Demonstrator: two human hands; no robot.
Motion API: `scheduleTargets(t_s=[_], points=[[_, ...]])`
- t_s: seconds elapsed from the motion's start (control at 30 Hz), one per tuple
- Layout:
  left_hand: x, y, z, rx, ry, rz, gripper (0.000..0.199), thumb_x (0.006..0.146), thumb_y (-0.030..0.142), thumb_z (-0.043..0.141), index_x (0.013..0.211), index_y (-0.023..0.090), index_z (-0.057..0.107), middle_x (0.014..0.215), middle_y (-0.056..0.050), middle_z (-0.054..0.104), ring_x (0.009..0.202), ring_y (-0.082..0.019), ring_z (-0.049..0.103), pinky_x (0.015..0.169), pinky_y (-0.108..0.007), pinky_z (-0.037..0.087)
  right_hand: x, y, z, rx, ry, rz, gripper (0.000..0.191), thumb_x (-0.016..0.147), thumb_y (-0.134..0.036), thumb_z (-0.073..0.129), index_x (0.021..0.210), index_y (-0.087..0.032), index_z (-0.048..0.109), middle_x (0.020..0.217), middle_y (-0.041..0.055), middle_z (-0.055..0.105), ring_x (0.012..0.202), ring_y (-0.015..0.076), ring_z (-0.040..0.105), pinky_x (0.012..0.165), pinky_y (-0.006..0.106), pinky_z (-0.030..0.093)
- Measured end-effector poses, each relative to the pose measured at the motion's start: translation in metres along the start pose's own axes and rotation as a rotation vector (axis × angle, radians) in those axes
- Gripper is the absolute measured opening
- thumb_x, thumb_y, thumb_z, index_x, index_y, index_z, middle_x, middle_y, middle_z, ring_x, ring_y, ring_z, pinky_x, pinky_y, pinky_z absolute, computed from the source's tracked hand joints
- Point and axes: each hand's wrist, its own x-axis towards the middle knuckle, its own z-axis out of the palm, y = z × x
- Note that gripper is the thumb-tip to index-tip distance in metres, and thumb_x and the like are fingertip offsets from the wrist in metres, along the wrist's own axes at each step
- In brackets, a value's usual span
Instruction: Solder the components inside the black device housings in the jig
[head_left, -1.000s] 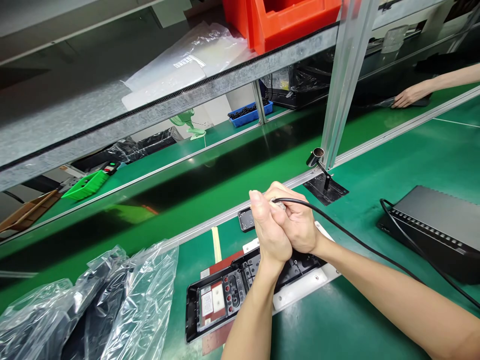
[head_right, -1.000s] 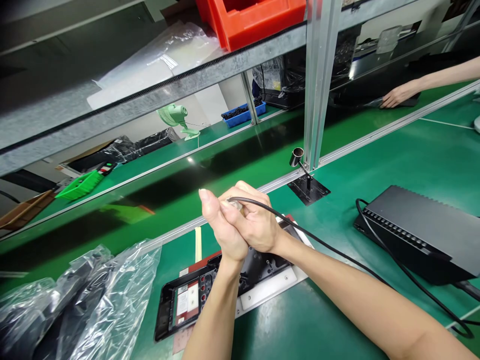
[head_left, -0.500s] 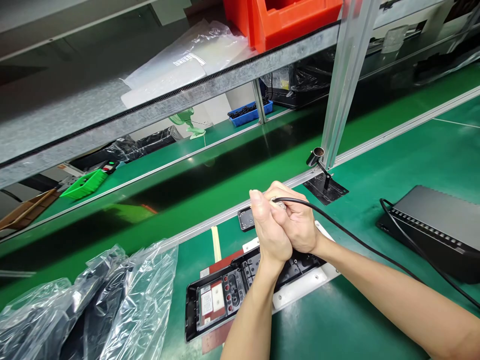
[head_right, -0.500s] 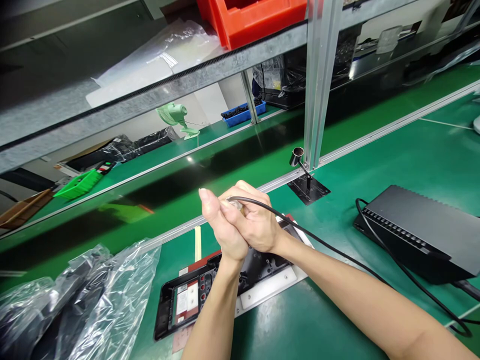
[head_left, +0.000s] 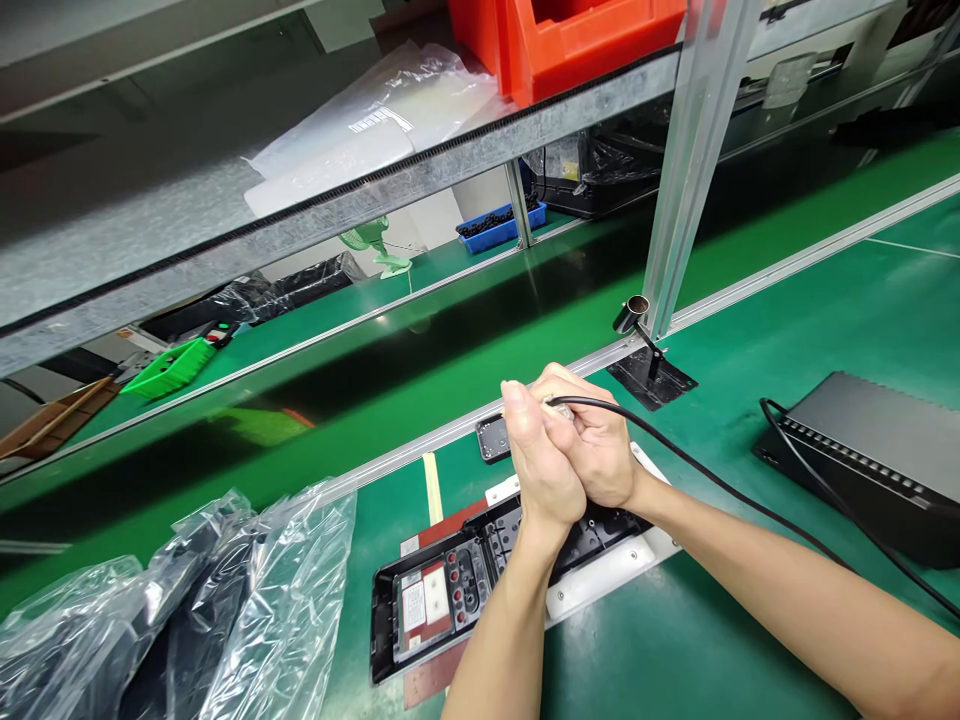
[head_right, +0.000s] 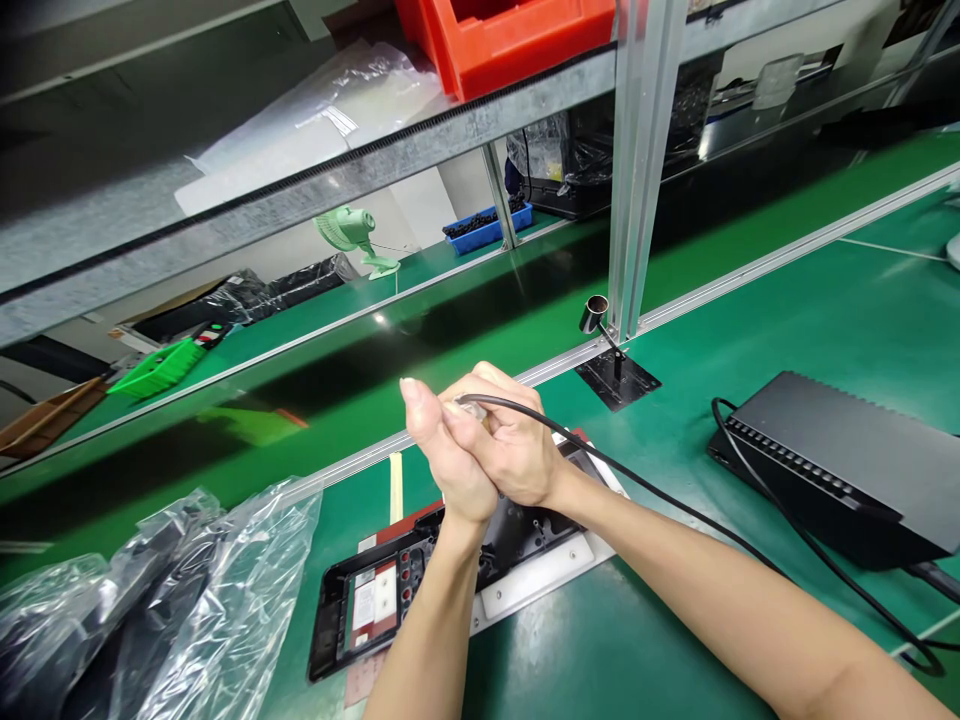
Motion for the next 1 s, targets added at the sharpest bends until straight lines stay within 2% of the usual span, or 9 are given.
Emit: scheduleTargets(t_s=[0.2, 0.3, 0.57, 0.77, 0.9, 1.0], points=[[-0.0011, 0.0009, -0.0012, 0.011, -0.003, 0.007, 0.058, 0.110, 0.058, 0.025, 0.064, 0.024, 0.027, 0.063, 0.000, 0.049, 0.062, -0.015, 0.051, 0.065, -0.031, 0.048, 0.0003, 0.0016, -0.0003, 0.025, 0.006, -0.018, 0.037, 0.106, -0.049, 0.054, 0.090, -0.022, 0.071, 0.083, 0.0025, 0.060, 0.079, 0.0190, 0.055, 0.073, 0.035, 0.043], [-0.0013, 0.0006, -0.0013, 0.005, -0.009, 0.005, 0.056, 0.110, 0.059, 0.025, 0.066, 0.024, 0.025, 0.063, 0.000, 0.049, 0.064, -0.016, 0.055, 0.067, -0.031, 0.048, 0.0001, 0.0018, -0.0004, 0.023, 0.008, -0.011, 0.036, 0.106, -0.048, 0.054, 0.089, -0.021, 0.071, 0.084, 0.0029, 0.061, 0.079, 0.0187, 0.055, 0.072, 0.035, 0.043], [-0.0006, 0.0018, 0.0004, 0.016, -0.017, -0.004, 0.059, 0.110, 0.058, 0.022, 0.062, 0.024, 0.029, 0.059, 0.001, 0.038, 0.059, -0.016, 0.047, 0.065, -0.031, 0.047, -0.0006, 0.0015, 0.0004, 0.018, 0.014, -0.009, 0.037, 0.106, -0.048, 0.054, 0.088, -0.020, 0.070, 0.083, 0.0029, 0.061, 0.078, 0.0177, 0.054, 0.071, 0.034, 0.042], [-0.0005, 0.0015, 0.0008, -0.014, -0.027, -0.002, 0.061, 0.111, 0.056, 0.022, 0.061, 0.023, 0.033, 0.062, -0.001, 0.047, 0.061, -0.016, 0.048, 0.061, -0.031, 0.044, 0.0003, 0.0001, 0.0010, 0.008, 0.008, -0.019, 0.037, 0.106, -0.049, 0.053, 0.087, -0.021, 0.069, 0.082, 0.0029, 0.061, 0.079, 0.0183, 0.055, 0.072, 0.035, 0.043], [0.0001, 0.0024, 0.0006, 0.008, -0.018, -0.010, 0.059, 0.110, 0.058, 0.023, 0.062, 0.024, 0.028, 0.059, 0.001, 0.036, 0.056, -0.016, 0.039, 0.061, -0.032, 0.045, 0.0002, 0.0006, 0.0001, 0.009, 0.012, -0.014, 0.038, 0.106, -0.051, 0.053, 0.087, -0.021, 0.068, 0.082, 0.0030, 0.061, 0.078, 0.0188, 0.055, 0.072, 0.035, 0.043], [0.0000, 0.0030, 0.0005, 0.010, -0.018, -0.016, 0.059, 0.110, 0.058, 0.023, 0.062, 0.024, 0.028, 0.059, 0.001, 0.033, 0.055, -0.016, 0.035, 0.061, -0.032, 0.045, 0.0000, 0.0009, -0.0004, 0.005, 0.009, -0.014, 0.038, 0.106, -0.051, 0.052, 0.088, -0.021, 0.069, 0.083, 0.0033, 0.061, 0.079, 0.0189, 0.056, 0.073, 0.035, 0.044]])
